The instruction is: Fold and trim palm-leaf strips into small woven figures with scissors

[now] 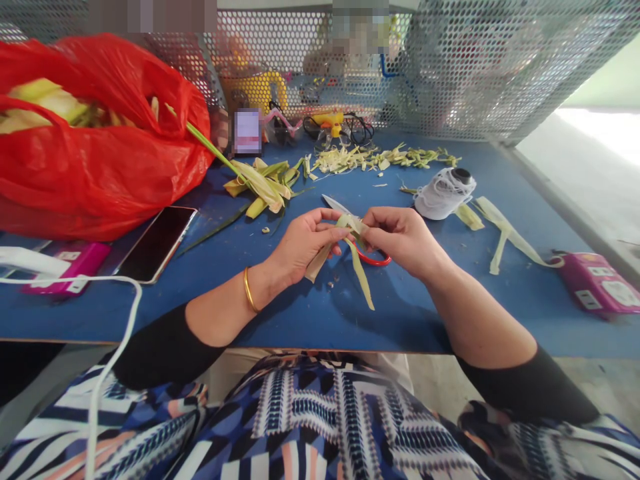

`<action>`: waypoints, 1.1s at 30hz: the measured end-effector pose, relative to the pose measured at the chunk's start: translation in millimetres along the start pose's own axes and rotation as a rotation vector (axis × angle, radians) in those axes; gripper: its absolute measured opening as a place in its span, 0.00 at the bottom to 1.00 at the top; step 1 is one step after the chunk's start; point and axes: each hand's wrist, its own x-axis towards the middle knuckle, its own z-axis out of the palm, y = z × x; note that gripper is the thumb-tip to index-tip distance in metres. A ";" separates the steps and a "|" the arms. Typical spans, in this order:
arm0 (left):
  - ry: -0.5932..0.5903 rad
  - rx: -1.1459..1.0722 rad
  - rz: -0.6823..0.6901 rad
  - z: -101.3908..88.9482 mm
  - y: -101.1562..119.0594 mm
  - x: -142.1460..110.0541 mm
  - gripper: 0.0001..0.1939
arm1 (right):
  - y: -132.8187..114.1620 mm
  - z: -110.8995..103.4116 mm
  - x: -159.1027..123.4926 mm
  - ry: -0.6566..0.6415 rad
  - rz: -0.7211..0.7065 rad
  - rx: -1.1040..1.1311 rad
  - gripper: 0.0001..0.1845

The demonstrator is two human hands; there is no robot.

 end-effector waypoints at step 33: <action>-0.016 0.164 0.074 0.8 -3.2 -3.8 0.12 | 11.0 15.5 2.1 0.087 0.003 0.264 0.15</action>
